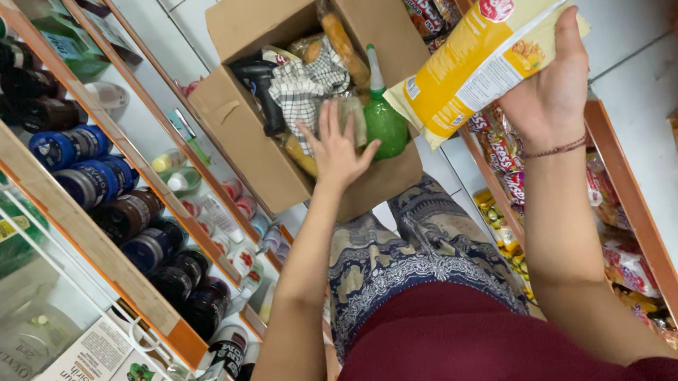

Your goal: The person takes packaged food items from a cardboard box, scans them with a handheld scanner, and places them onto store shelves while also using a spray bottle on the shelves.

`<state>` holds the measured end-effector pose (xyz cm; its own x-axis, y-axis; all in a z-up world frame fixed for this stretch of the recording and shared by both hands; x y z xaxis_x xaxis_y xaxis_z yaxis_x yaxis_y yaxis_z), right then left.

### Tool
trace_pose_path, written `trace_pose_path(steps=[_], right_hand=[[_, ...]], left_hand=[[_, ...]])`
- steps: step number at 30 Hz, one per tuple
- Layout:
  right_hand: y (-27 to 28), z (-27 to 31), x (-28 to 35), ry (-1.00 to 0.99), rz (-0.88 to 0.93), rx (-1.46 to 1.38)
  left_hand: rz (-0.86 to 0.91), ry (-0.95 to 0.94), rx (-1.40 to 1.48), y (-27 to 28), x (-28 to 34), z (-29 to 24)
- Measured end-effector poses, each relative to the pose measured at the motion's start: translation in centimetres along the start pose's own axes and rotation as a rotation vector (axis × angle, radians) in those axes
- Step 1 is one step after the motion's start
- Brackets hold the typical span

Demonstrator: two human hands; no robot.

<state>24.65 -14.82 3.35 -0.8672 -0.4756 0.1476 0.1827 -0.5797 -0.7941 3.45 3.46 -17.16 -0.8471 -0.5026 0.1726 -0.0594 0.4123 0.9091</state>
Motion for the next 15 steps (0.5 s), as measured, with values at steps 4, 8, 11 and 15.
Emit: trace_pose_path(steps=[4,8,11,15], right_hand=[[0.8,-0.7,-0.1,0.004,-0.015,0.054],[1.4,-1.2,0.5,-0.034,-0.049,0.095],[1.7,-1.6,0.5,-0.043,-0.045,0.11],[2.7,-2.3,0.4,-0.053,-0.048,0.138]], left_hand=[[-0.422,0.234,0.191,1.9,-1.4,1.9],[-0.322,0.535,0.416,0.9,-3.4,4.6],[-0.339,0.587,0.374,-0.5,-5.3,5.4],[-0.107,0.674,0.268,-2.0,-7.7,6.2]])
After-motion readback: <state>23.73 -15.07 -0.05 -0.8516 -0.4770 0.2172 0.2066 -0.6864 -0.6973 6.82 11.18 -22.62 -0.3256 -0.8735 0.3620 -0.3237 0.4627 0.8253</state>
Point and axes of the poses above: each hand's wrist, its own x-axis away from the middle knuckle, its own y-axis out of the back of the hand, z = x × y, the point moved 3 cm from there along -x, towards the middle knuckle, and after that the axes turned 9 degrees about y, right-handed, at the moved point
